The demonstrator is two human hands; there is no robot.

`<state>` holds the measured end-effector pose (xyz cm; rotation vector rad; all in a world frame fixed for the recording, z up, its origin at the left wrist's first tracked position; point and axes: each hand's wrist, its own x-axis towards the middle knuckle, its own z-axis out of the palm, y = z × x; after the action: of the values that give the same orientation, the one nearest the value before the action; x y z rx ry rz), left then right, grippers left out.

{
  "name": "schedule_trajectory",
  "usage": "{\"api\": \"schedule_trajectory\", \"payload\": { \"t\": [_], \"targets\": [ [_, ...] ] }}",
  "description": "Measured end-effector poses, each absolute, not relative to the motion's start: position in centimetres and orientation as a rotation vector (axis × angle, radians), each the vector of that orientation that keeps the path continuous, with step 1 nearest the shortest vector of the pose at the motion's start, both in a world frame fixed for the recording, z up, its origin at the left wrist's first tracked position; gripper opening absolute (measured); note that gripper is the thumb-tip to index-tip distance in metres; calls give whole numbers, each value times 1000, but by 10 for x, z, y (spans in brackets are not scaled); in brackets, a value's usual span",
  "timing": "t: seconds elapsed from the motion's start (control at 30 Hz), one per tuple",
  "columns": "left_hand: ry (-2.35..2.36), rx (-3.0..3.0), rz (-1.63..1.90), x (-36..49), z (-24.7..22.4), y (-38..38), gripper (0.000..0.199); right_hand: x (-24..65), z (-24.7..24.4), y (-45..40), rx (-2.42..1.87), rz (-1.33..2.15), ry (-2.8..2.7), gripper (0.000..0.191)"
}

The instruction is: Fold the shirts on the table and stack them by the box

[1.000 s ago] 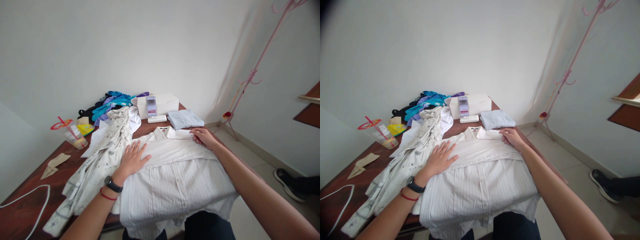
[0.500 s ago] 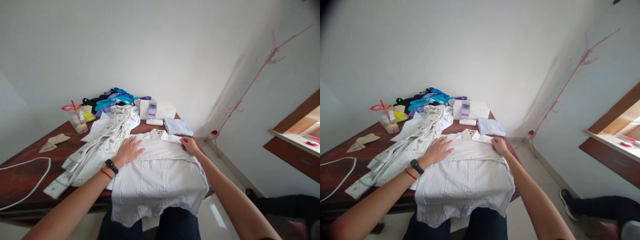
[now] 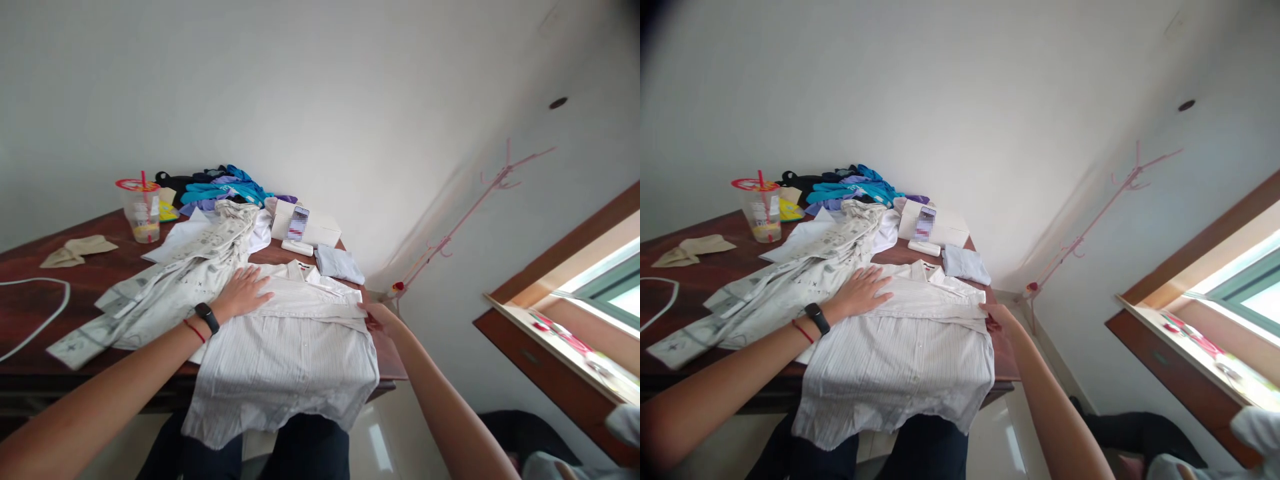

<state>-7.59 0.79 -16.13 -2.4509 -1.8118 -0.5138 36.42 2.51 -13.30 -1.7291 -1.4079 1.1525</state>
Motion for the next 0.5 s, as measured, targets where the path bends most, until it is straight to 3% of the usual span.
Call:
{"api": "schedule_trajectory", "payload": {
  "t": [0.27,0.5],
  "targets": [
    [-1678,-2572,-813,-78,-150,8,54,330,-108,20,-1550,1359,-1265,21],
    [-1496,-2919,-1491,-75,-125,-4,52,251,-81,35,-1725,862,-1792,18]
  ]
}}
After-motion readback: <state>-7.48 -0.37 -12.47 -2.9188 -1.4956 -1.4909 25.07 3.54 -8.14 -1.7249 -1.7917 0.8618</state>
